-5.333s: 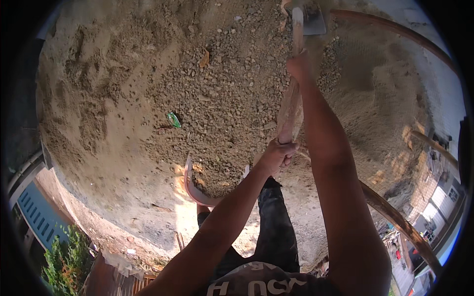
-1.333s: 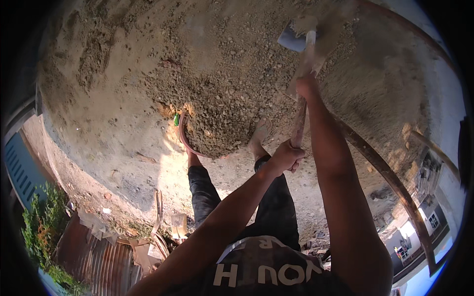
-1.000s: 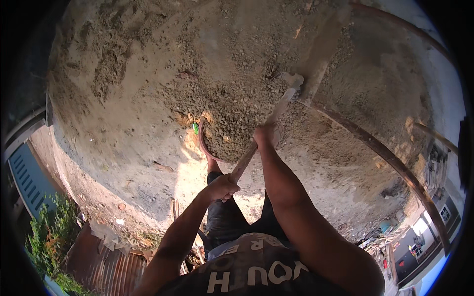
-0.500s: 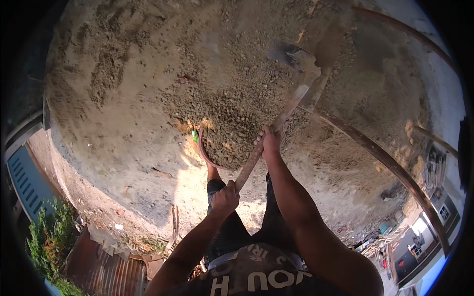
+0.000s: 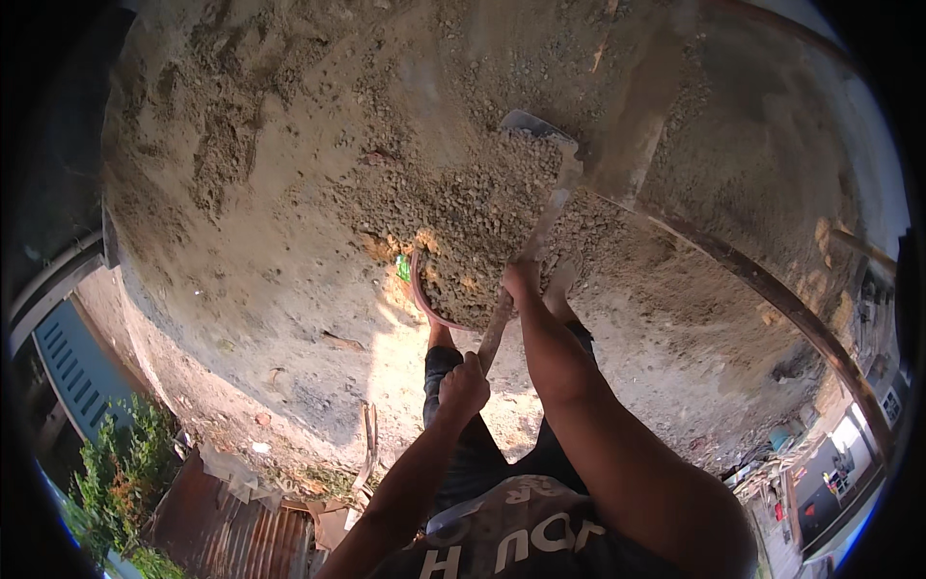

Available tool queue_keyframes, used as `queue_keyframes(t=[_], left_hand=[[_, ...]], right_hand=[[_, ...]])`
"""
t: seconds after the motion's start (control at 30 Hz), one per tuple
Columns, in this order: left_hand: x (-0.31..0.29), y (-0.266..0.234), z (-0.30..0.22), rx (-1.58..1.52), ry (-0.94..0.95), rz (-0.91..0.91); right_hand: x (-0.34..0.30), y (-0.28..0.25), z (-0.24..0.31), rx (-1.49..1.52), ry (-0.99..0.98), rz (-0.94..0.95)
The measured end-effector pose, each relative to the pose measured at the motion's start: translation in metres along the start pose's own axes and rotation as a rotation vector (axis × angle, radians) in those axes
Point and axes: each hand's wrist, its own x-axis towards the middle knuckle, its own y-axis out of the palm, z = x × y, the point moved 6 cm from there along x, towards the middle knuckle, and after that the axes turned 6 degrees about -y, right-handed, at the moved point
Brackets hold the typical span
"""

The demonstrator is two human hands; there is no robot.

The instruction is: The person uses a hoe to gather sand and rocks into a handheld basin, then pours the contents onto a wooden-framed sieve to filter the material.

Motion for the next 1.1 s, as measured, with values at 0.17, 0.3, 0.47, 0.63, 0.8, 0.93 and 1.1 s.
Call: queue_keyframes(t=[0.17, 0.3, 0.47, 0.63, 0.8, 0.93, 1.1], left_hand=[[-0.105, 0.025, 0.153, 0.181, 0.012, 0.008], [-0.184, -0.032, 0.209, 0.263, -0.017, 0.127], [-0.243, -0.046, 0.231, 0.379, 0.086, 0.178], [-0.218, -0.017, 0.124, 0.343, 0.494, 0.18], [-0.234, 0.028, 0.02, -0.071, 0.456, 0.465], [-0.192, 0.066, 0.088, 0.303, 0.334, 0.337], [-0.144, 0.067, 0.19, 0.7, 0.412, -0.125]], right_hand=[[-0.161, 0.039, 0.112, 1.064, 0.831, -0.171], [-0.25, 0.037, 0.21, 1.8, 0.889, -0.007], [-0.314, 0.023, 0.239, 2.018, 0.864, -0.041], [-0.317, 0.043, 0.101, 1.464, 0.957, -0.415], [-0.387, 0.086, -0.123, 1.215, 1.025, -0.158], [-0.472, 0.088, -0.208, 0.738, 0.81, 0.094], [-0.524, 0.148, -0.199, 0.502, 0.792, 0.245]])
